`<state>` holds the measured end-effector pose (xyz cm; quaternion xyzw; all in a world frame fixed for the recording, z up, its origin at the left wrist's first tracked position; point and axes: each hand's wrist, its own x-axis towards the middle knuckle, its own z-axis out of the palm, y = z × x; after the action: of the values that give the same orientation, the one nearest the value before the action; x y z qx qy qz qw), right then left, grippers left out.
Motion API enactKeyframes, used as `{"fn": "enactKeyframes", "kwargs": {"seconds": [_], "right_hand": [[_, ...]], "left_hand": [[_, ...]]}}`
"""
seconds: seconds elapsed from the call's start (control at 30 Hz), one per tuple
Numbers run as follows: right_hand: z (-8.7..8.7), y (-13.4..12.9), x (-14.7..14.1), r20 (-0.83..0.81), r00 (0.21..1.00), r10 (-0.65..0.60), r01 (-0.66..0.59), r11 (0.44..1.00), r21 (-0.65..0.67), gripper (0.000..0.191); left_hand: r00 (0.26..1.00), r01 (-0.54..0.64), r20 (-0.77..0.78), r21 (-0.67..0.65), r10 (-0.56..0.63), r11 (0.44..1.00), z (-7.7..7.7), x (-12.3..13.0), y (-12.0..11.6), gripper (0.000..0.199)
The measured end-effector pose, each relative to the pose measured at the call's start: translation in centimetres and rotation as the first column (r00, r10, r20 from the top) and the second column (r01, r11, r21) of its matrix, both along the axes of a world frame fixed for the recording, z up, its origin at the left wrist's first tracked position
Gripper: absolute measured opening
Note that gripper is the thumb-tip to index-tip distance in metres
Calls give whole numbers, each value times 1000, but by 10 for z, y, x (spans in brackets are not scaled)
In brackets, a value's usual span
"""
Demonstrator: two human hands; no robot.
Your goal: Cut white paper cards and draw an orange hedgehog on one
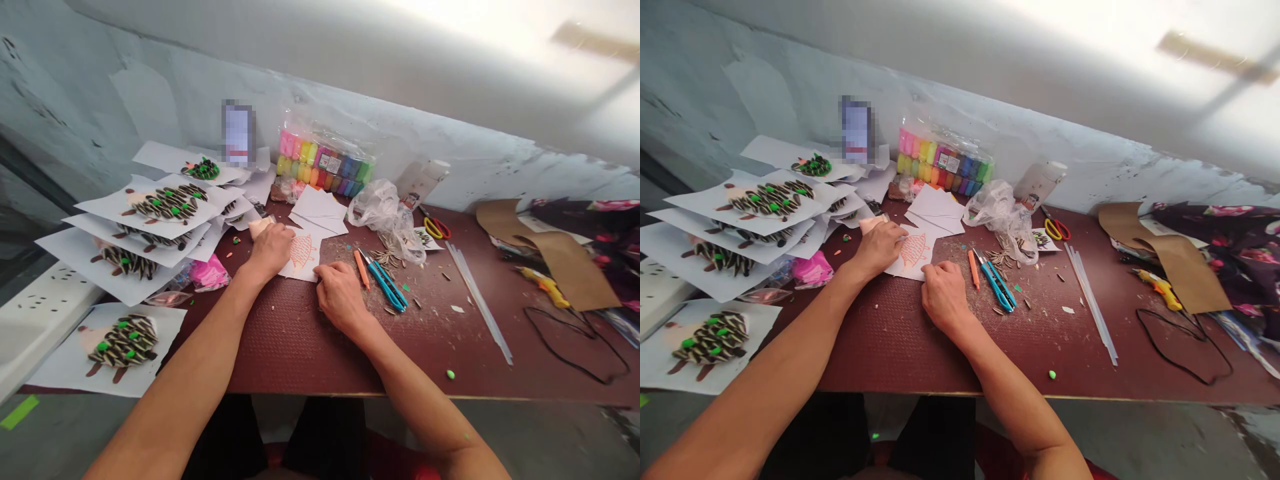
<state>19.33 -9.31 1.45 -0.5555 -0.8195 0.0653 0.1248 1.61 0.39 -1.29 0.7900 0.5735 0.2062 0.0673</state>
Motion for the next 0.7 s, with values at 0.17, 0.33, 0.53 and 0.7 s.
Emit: {"fn": "enactKeyframes", "kwargs": {"seconds": [0.17,0.33,0.53,0.7], "right_hand": [[1,-4,-2,-39,998,58,-58,998,11,28],[2,-2,1,-27,999,-37,38,997,60,28],[1,-2,-1,-5,1000,5,-5,1000,15,33],[1,-1,2,-115,993,3,-1,1000,20,32]], "left_hand": [[988,115,104,-15,-113,993,-12,-4,10,35],[989,74,128,-37,-69,997,-14,-5,13,35],[998,-31,56,-59,34,998,-16,1,17,24],[994,57,97,-85,-48,995,-14,-1,19,23]]}}
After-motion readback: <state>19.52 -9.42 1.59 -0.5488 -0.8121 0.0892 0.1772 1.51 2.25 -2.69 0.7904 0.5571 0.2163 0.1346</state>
